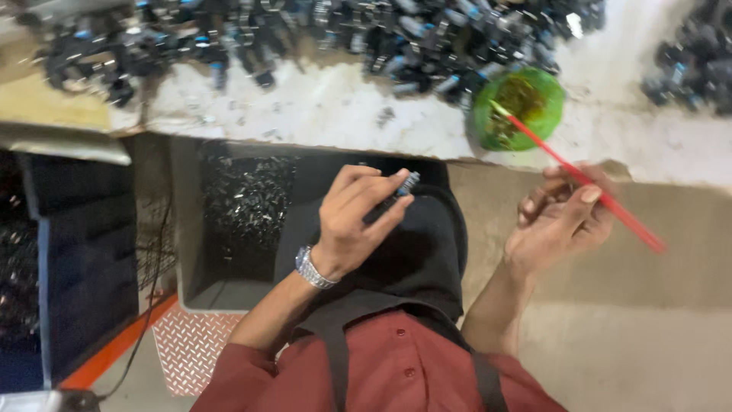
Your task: The person picks small metal components one at a time from a pile on the workbench, dips a red-handled brush into a green cup of oil, brushes oil onto each component, and drops the treated part into a bin below the bench.
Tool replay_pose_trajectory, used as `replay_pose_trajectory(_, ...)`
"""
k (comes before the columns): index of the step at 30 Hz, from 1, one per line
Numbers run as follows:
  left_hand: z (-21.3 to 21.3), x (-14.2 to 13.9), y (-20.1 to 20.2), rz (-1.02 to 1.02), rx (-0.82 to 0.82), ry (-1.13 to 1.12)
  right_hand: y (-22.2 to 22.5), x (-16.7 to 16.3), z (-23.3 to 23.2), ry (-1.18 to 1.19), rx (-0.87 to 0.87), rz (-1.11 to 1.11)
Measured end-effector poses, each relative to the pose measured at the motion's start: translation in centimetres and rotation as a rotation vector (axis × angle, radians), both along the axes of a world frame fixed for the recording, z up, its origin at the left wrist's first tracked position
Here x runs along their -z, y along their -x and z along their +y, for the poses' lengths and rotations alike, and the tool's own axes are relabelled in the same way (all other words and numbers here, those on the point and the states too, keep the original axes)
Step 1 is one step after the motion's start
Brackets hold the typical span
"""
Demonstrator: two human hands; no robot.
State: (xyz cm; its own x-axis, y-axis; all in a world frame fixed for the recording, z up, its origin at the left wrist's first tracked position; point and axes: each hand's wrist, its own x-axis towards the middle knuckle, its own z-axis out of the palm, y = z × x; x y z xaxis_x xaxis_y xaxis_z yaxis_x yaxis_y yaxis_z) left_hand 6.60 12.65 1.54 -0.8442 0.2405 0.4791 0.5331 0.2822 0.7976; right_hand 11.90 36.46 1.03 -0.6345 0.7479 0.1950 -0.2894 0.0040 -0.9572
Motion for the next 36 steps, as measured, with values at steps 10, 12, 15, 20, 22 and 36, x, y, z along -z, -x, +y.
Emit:
replay_pose_trajectory(10, 0.5, -1.3, 0.9, 0.033, -0.063, -0.007, -2.2, 0.0, -0.2, 0.258, -0.025, 0.049)
replay_pose_trajectory(12, 0.2, -1.2, 1.1, 0.036, -0.064, 0.002, -2.2, 0.3, -0.9, 0.398, -0.082, 0.029)
replay_pose_trajectory(15, -0.1, -1.2, 1.1, 0.027, -0.065, 0.011, -2.3, 0.7, -1.7, 0.489, -0.151, 0.022)
replay_pose_trajectory(20, -0.2, -1.3, 1.2, 0.021, -0.086, 0.003, -2.6, 1.0, -1.9, 0.291, -0.147, -0.057)
replay_pose_trajectory(22, -0.3, -1.3, 1.2, 0.015, -0.090, -0.004, -2.5, 1.0, -1.3, 0.119, -0.102, -0.056)
replay_pose_trajectory(36, -7.4, 0.2, 1.5, 0.070, -0.563, 0.479, -0.1, 0.8, -0.4, -0.171, -0.130, -0.232)
